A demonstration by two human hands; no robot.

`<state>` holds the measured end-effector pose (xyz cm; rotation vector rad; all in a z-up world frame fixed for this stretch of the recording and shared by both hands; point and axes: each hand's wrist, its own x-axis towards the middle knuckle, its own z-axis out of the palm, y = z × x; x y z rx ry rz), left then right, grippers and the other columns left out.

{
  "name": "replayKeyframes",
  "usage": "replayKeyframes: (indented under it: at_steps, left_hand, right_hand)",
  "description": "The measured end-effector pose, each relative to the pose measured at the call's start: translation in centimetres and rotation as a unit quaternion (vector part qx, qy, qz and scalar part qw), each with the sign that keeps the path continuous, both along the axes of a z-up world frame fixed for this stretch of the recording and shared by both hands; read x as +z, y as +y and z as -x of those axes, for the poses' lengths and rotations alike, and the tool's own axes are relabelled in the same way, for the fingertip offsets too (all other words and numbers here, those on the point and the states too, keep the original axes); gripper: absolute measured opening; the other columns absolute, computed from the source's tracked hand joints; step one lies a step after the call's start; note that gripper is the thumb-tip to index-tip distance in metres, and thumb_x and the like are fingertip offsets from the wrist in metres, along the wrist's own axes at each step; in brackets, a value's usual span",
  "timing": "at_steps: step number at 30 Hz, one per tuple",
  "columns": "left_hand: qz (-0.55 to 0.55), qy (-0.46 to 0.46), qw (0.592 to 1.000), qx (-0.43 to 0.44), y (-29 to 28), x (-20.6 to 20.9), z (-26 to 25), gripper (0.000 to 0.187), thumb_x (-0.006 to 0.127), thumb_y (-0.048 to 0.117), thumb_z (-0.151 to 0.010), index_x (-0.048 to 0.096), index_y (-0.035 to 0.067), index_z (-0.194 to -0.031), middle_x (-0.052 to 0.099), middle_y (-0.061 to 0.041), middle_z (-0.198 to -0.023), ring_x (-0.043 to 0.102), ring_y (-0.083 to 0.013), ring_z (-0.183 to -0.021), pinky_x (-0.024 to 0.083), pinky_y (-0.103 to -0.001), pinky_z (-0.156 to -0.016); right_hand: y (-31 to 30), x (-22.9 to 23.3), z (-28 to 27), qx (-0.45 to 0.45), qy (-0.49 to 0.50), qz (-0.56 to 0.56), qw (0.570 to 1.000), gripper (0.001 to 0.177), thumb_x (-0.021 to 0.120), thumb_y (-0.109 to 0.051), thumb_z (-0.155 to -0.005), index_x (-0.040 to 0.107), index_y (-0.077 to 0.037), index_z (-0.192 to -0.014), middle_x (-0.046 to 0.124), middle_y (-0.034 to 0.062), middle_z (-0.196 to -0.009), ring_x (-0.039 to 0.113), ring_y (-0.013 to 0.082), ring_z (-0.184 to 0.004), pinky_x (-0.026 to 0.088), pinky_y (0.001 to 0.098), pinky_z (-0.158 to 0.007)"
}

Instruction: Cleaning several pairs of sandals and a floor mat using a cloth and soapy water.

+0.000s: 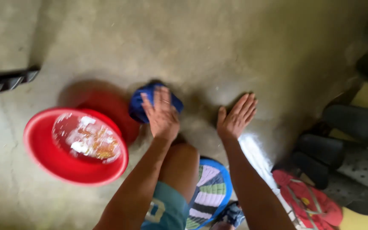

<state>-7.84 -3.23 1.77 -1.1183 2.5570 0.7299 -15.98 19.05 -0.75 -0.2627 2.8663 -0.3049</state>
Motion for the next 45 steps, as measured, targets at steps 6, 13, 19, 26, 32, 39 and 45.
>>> replayKeyframes:
  at_steps: [6, 13, 19, 26, 32, 39, 45]
  left_hand:
    - [-0.127, -0.024, 0.970, -0.204, -6.3, 1.0, 8.7, 0.066, 0.058, 0.041, -0.096, 0.037, 0.024, -0.157, 0.036, -0.010, -0.160, 0.017, -0.0491, -0.154, 0.021, -0.066, -0.120]
    - [0.119, 0.064, 0.989, -0.066, -4.9, -3.2, 6.3, 0.058, 0.057, 0.029, -0.099, 0.044, 0.026, -0.156, 0.041, -0.008, -0.164, 0.025, -0.0492, -0.151, 0.022, -0.063, -0.122]
    - [-0.088, 0.123, 0.956, -0.252, -0.7, -2.2, 3.3, 0.071, 0.054, 0.009, -0.088, 0.043, 0.022, -0.156, 0.042, -0.003, -0.163, 0.038, -0.0368, -0.151, 0.028, -0.055, -0.124]
    - [0.055, 0.135, 0.975, 0.169, -8.8, -0.1, 0.5, 0.084, 0.064, 0.013, -0.088, 0.023, -0.007, -0.159, 0.027, -0.038, -0.160, 0.018, -0.0581, -0.148, 0.017, -0.060, -0.122]
    - [0.178, 0.134, 0.945, 0.241, -15.8, -3.7, 6.7, 0.064, 0.057, 0.017, -0.102, 0.034, 0.007, -0.161, 0.035, -0.021, -0.164, 0.021, -0.0510, -0.156, 0.020, -0.057, -0.131]
    - [0.054, 0.206, 0.971, 0.108, -7.4, -1.3, -0.8, 0.071, 0.054, 0.007, -0.095, 0.032, 0.012, -0.163, 0.032, -0.021, -0.163, 0.027, -0.0489, -0.154, 0.024, -0.058, -0.130]
    - [0.166, 0.168, 0.882, 0.407, -16.0, -3.2, 2.7, 0.076, 0.061, 0.011, -0.098, 0.023, 0.008, -0.164, 0.020, -0.028, -0.167, 0.006, -0.0588, -0.151, 0.005, -0.068, -0.120]
  right_hand:
    - [-1.2, 0.2, 0.4, -0.021, -0.059, -0.008, 0.998, 0.093, 0.050, -0.051, -0.100, 0.009, 0.003, -0.164, 0.008, 0.0280, -0.172, 0.002, 0.0467, -0.160, 0.003, 0.0606, -0.128]
    - [-1.1, -1.4, -0.4, -0.028, 0.009, -0.013, 0.999, 0.094, 0.041, -0.061, -0.101, 0.012, 0.001, -0.165, 0.012, 0.0259, -0.173, 0.008, 0.0461, -0.161, 0.006, 0.0600, -0.130]
    - [-1.3, -1.1, -0.7, -0.023, 0.023, 0.009, 0.999, 0.091, 0.035, -0.063, -0.104, 0.013, 0.001, -0.166, 0.013, 0.0241, -0.174, 0.010, 0.0462, -0.161, 0.007, 0.0609, -0.130]
    - [-1.7, -0.7, -1.2, -0.016, 0.052, 0.007, 0.998, 0.091, 0.034, -0.066, -0.107, 0.014, -0.001, -0.167, 0.014, 0.0214, -0.175, 0.012, 0.0432, -0.163, 0.010, 0.0572, -0.133]
    - [-2.1, -1.0, -1.2, -0.031, 0.050, -0.006, 0.998, 0.092, 0.031, -0.068, -0.105, 0.015, -0.002, -0.167, 0.014, 0.0195, -0.175, 0.014, 0.0408, -0.163, 0.010, 0.0554, -0.133]
    - [-2.0, -0.7, -1.6, -0.020, 0.062, -0.009, 0.998, 0.094, 0.027, -0.072, -0.105, 0.014, -0.002, -0.167, 0.014, 0.0179, -0.176, 0.013, 0.0396, -0.163, 0.010, 0.0542, -0.133]
    - [-2.1, -0.5, -1.7, -0.020, 0.055, -0.014, 0.998, 0.095, 0.026, -0.071, -0.103, 0.014, -0.002, -0.167, 0.013, 0.0187, -0.176, 0.012, 0.0393, -0.163, 0.009, 0.0533, -0.133]
